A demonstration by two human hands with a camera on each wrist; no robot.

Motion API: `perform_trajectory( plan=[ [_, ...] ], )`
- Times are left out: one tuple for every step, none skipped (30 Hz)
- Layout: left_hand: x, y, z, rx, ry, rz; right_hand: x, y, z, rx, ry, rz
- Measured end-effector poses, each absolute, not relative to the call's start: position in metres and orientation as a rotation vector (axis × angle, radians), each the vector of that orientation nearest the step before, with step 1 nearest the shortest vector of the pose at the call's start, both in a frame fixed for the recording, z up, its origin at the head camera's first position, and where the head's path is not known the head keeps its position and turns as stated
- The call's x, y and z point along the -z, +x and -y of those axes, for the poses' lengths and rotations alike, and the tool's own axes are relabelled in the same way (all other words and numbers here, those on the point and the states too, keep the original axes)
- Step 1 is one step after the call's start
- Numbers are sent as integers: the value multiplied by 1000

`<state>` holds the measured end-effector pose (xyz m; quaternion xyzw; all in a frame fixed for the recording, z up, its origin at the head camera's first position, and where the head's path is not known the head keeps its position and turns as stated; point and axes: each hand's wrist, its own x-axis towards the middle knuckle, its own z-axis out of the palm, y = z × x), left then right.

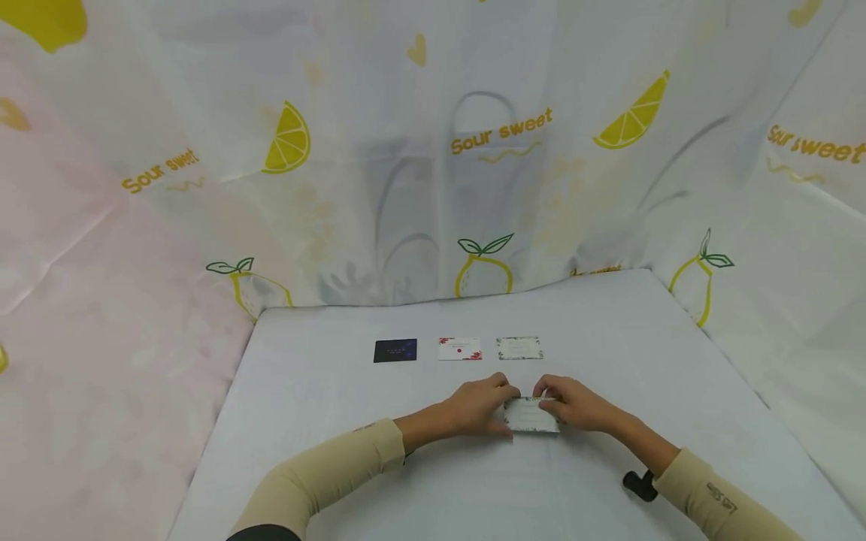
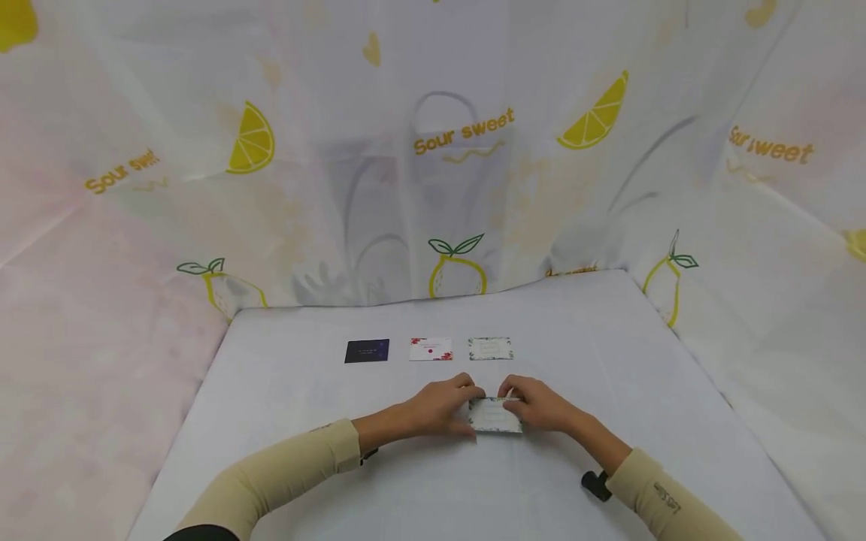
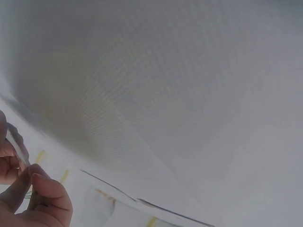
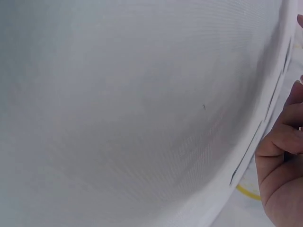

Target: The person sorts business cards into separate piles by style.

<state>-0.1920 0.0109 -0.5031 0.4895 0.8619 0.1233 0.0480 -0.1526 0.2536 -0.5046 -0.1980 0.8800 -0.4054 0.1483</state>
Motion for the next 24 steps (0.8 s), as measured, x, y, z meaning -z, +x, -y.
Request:
perform_trajectory(
  plan=[
    [503,-192,-11,-379,1495,-2629,504,-153,-254,1178,-560,-2521],
    [503,-192,-11,-379,1497,-2630,504,-153,-254,1187,-550,-2514],
    [503,-193,-11,-380,1491,-2631,504,-153,-254,1190,-541,-2515],
    [504,-194,-11,-379,1486,-2633,505,-153,-254,1181,-544,-2534],
    [504,-195,-11,-383,1476,-2631,505,-153,-255,1170,-556,-2557],
    [504,-196,-11,-378,1468,-2630,507,-153,-255,1161,-571,-2581],
    [503,-197,-11,-377,1459,-2627,508,-153,-255,1150,-584,-2610],
    [503,-198,-10,-378,1452,-2625,509,-153,-255,1135,-601,-2648],
    [502,-200,-10,-378,1443,-2627,510,-153,-255,1117,-627,-2691],
    [502,-201,-10,-375,1441,-2632,511,-153,-255,1095,-655,-2735],
    [501,-203,-10,-372,1438,-2639,512,-153,-254,1081,-681,-2766],
    [500,-204,-10,-365,1437,-2648,512,-153,-254,1060,-690,-2798],
    [500,-206,-10,-369,1430,-2654,512,-153,-253,1031,-703,-2835],
    [500,-208,-10,-370,1423,-2661,512,-153,-253,992,-717,-2870],
    [501,-210,-10,-367,1417,-2669,512,-153,-252,951,-725,-2899],
    [502,-211,-10,-369,1408,-2674,513,-153,-252,907,-729,-2926],
    [502,-213,-10,-371,1401,-2676,513,-153,-251,865,-726,-2948],
    [503,-215,-10,-370,1397,-2679,514,-154,-250,824,-720,-2971],
    [504,-217,-11,-368,1395,-2685,514,-155,-250,797,-724,-2989],
    [505,-218,-11,-365,1394,-2689,515,-156,-250,781,-722,-3002],
    [506,-220,-12,-364,1390,-2695,515,-157,-250,774,-724,-3012],
    [508,-223,-13,-360,1385,-2702,515,-159,-250,767,-727,-3023],
    [509,-225,-14,-355,1378,-2707,516,-161,-250,764,-725,-3032],
    [510,-227,-15,-349,1371,-2710,516,-163,-251,761,-724,-3039]
  ],
)
